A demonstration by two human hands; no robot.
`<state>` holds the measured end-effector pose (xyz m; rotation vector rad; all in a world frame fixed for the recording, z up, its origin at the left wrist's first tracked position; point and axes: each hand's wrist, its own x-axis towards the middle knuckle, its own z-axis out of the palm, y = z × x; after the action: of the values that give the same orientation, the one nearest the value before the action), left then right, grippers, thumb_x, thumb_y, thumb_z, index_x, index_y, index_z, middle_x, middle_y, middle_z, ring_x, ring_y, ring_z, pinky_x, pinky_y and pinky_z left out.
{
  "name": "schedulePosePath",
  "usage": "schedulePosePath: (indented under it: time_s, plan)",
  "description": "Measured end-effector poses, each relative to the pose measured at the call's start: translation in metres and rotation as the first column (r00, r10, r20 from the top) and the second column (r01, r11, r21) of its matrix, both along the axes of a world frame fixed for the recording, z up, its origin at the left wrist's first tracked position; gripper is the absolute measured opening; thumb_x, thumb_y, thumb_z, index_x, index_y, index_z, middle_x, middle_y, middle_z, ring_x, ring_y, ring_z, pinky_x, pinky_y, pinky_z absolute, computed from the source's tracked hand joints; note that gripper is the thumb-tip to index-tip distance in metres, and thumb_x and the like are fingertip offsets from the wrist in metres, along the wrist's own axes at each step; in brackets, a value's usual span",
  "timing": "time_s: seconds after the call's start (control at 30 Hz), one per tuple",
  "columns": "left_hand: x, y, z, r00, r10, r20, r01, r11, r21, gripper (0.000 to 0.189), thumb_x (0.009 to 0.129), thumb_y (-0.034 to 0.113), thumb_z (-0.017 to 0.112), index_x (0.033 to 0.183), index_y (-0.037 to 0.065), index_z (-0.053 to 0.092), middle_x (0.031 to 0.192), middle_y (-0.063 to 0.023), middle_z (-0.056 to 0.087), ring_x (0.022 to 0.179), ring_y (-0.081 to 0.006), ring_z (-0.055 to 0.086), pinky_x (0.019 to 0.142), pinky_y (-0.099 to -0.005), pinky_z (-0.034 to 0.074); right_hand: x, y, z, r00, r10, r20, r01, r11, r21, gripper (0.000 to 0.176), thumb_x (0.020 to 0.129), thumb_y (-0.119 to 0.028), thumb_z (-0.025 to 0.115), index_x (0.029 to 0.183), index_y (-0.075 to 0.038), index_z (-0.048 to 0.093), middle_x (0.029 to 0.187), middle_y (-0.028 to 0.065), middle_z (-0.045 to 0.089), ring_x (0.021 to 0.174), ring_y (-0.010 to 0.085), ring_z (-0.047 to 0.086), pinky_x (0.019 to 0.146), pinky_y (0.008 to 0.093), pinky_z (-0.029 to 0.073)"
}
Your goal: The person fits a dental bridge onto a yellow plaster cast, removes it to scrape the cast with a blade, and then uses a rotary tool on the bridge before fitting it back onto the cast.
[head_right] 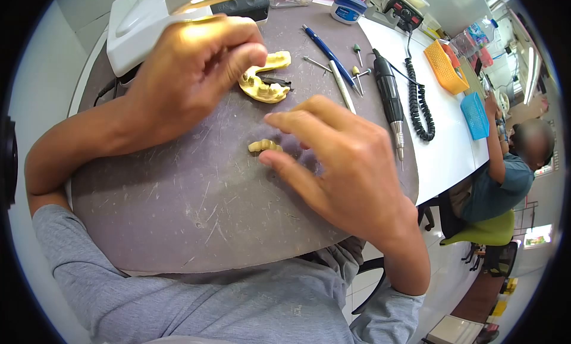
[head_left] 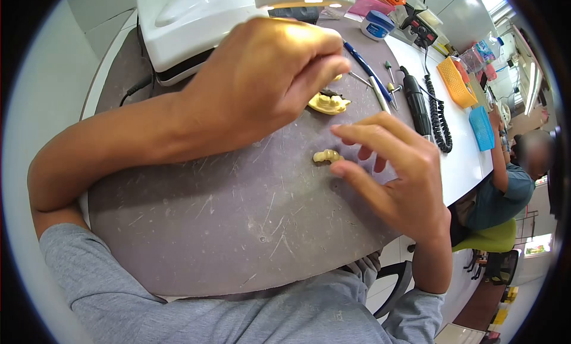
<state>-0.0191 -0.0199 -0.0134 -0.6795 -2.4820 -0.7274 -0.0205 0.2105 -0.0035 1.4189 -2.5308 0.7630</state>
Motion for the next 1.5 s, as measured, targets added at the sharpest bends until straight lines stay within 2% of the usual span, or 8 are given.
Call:
schedulePosePath:
  time_s: [0.1,0.13,0.27,0.47,0.63,1.17,1.27,1.5]
  plan:
    - [-0.009,0.003,-0.021,0.944,-0.087,-0.317,0.07,0.996,-0.062,0.031,0.087,0.016,0.068,0.113,0.002,0.058,0.103,-0.0153,0.059,0.098,-0.0281,0.059,0.085,-0.0393,0.047,-0.002,-0.002,-0.002,0.999,0.039,-0.028,-0.037,0.996,0.087,0.025,0.08,-0.007,0.078,0.105,-0.005,0.073,0.088,0.0068,0.067,0.068,0.0143,0.063,0.06,0.0266,0.05]
    - [-0.007,0.001,-0.024,0.979,-0.087,-0.185,0.073,0.994,-0.081,0.054,0.082,0.015,0.07,0.131,0.004,0.05,0.121,-0.0192,0.054,0.114,-0.0362,0.051,0.1,-0.0453,0.04,-0.003,0.001,-0.003,0.999,0.008,-0.034,-0.005,0.997,0.073,0.024,0.08,-0.005,0.077,0.104,-0.005,0.073,0.086,0.0068,0.067,0.068,0.0139,0.063,0.061,0.0265,0.051]
    - [-0.009,-0.003,-0.04,0.985,-0.057,-0.163,0.046,0.996,-0.073,0.068,0.079,0.013,0.068,0.141,0.003,0.041,0.124,-0.0236,0.056,0.121,-0.0407,0.052,0.112,-0.046,0.034,-0.008,0.016,-0.001,0.989,-0.139,0.053,0.142,0.988,-0.066,0.019,0.082,-0.005,0.075,0.101,-0.004,0.071,0.082,0.0064,0.066,0.064,0.014,0.063,0.061,0.0257,0.052]
    - [-0.008,-0.003,-0.028,0.995,-0.053,0.081,0.051,0.998,0.031,0.072,0.076,0.009,0.072,0.14,0.002,0.042,0.116,-0.0201,0.062,0.111,-0.0323,0.062,0.104,-0.04,0.046,-0.015,0.03,0.008,0.976,-0.216,0.016,0.213,0.97,0.118,0.017,0.082,-0.008,0.076,0.097,-0.003,0.071,0.083,0.0068,0.065,0.063,0.0144,0.061,0.059,0.0271,0.048]
    - [-0.013,0.0,-0.029,0.993,-0.109,-0.036,0.112,0.987,0.112,0.074,0.073,0.005,0.076,0.139,0.002,0.044,0.115,-0.0174,0.06,0.109,-0.0282,0.062,0.096,-0.036,0.051,-0.027,0.01,0.004,0.958,-0.238,-0.162,0.242,0.97,0.003,0.02,0.082,-0.009,0.074,0.101,-0.003,0.069,0.086,0.0082,0.063,0.064,0.0172,0.059,0.061,0.031,0.047]
    - [-0.01,0.001,-0.028,0.958,-0.219,0.184,0.119,0.889,0.443,0.045,0.08,0.006,0.069,0.12,-0.003,0.051,0.088,-0.0122,0.062,0.079,-0.0198,0.062,0.076,-0.0316,0.052,-0.06,-0.002,0.001,0.969,-0.244,-0.037,0.244,0.97,-0.004,0.014,0.086,-0.012,0.062,0.091,0.0,0.068,0.076,0.011,0.064,0.062,0.0197,0.058,0.061,0.0338,0.047]
    - [-0.008,0.0,-0.025,0.912,-0.253,0.324,0.047,0.847,0.529,0.05,0.086,0.002,0.064,0.133,0.004,0.048,0.113,-0.0035,0.058,0.1,-0.0099,0.057,0.087,-0.0242,0.049,-0.051,0.006,0.009,0.968,-0.243,0.055,0.24,0.969,0.056,0.014,0.087,-0.012,0.065,0.094,-0.001,0.068,0.078,0.0109,0.064,0.063,0.0191,0.058,0.061,0.0335,0.047]
    - [0.004,0.006,-0.011,0.886,-0.24,0.396,-0.005,0.851,0.525,0.054,0.088,0.008,0.07,0.137,0.004,0.048,0.119,-0.0044,0.059,0.101,-0.0075,0.056,0.083,-0.0203,0.048,-0.034,0.012,0.014,0.977,-0.172,0.122,0.145,0.969,0.202,0.015,0.086,-0.013,0.071,0.098,-0.004,0.069,0.081,0.0094,0.061,0.064,0.0203,0.059,0.061,0.0335,0.047]
